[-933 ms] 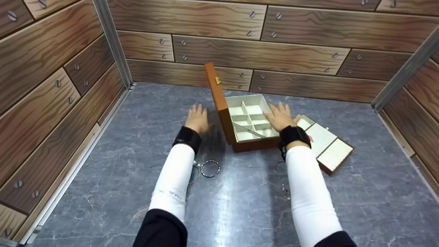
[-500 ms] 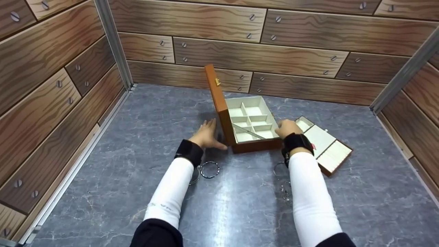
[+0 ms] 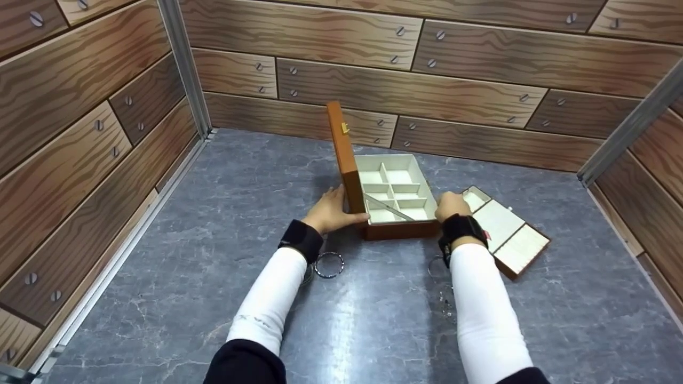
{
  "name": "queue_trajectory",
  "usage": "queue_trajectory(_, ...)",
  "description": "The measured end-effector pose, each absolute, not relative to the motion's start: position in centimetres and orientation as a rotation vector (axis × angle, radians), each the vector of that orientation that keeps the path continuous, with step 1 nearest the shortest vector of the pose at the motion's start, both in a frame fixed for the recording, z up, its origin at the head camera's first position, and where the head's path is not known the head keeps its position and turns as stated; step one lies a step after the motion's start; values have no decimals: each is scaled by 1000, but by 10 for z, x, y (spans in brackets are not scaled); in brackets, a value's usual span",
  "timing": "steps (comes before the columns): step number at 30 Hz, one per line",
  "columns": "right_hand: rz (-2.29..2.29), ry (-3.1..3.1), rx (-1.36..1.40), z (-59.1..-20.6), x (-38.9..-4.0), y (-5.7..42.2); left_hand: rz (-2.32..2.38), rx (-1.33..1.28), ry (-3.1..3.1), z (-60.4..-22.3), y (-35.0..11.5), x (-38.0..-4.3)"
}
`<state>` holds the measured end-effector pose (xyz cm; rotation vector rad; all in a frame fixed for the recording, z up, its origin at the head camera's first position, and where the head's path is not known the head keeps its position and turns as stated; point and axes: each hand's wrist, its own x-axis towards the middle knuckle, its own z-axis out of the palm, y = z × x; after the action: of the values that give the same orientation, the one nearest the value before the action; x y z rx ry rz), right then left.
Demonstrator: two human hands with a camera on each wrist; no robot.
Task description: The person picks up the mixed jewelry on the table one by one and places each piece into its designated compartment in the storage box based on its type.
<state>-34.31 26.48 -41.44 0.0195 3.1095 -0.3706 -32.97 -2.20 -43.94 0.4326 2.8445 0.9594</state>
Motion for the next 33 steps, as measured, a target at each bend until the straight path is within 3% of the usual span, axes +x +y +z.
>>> queue_trajectory(17,-221,2919,-117,-399,-347,218,1567,398,2636,-446,-76,-339)
queue_trajectory(33,-88,2820,-146,-392,-321,203,1666,419,2553,-443,-72,-345)
